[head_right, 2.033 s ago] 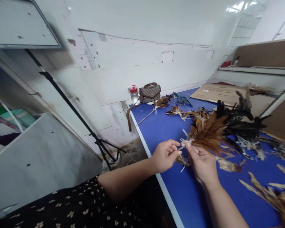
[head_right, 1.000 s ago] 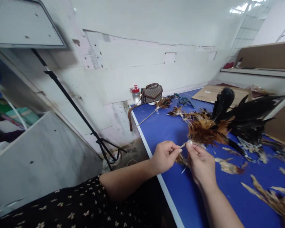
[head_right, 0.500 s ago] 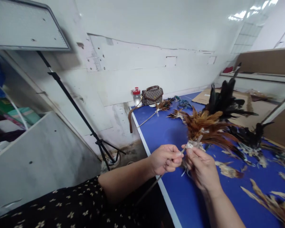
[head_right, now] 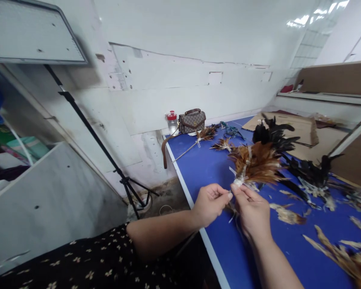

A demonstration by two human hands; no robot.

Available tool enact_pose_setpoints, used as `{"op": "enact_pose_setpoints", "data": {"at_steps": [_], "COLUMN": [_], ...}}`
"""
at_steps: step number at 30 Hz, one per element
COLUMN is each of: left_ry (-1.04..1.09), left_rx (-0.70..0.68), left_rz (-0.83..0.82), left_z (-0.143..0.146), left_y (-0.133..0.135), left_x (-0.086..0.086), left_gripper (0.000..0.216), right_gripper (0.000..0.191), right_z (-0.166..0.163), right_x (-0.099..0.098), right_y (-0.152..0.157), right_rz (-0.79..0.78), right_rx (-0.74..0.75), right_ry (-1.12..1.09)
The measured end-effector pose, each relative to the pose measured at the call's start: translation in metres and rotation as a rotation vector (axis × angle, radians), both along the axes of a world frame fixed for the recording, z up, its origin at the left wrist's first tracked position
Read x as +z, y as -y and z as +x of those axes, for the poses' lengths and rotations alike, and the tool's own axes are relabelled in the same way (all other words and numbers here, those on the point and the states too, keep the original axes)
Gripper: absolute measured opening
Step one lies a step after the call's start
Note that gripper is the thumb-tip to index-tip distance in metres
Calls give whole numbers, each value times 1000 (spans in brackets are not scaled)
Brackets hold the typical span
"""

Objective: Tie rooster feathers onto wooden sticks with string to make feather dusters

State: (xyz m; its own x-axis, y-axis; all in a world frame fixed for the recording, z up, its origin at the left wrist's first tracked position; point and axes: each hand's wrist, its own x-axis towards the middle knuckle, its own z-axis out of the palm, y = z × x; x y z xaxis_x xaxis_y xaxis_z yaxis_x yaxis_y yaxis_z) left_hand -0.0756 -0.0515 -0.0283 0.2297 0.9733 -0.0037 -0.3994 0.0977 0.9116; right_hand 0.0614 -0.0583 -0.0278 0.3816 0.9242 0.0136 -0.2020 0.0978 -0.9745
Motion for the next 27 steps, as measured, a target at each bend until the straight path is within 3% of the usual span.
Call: {"op": "enact_pose_setpoints", "data": {"at_steps": [4,10,20,27], "left_ry": [31,99,124,100], "left_rx": [-45,-264,-124,-148], "left_rz": [-54,-69,-23,-33], "left_z": [-5,-19,-13,-16], "left_y": [-4,-8,-9,-10], "left_x": [4,18,12,12], "left_gripper": [62,61,61,62], "right_gripper": [55,49,46,45], "right_z": [10,18,15,21], "right_x": [-1,-1,-1,-8], "right_y": [2,3,4,1], "right_rz": [10,53,71,84], "right_rx": [133,145,165,167], "right_ry": [115,121,250,252]}}
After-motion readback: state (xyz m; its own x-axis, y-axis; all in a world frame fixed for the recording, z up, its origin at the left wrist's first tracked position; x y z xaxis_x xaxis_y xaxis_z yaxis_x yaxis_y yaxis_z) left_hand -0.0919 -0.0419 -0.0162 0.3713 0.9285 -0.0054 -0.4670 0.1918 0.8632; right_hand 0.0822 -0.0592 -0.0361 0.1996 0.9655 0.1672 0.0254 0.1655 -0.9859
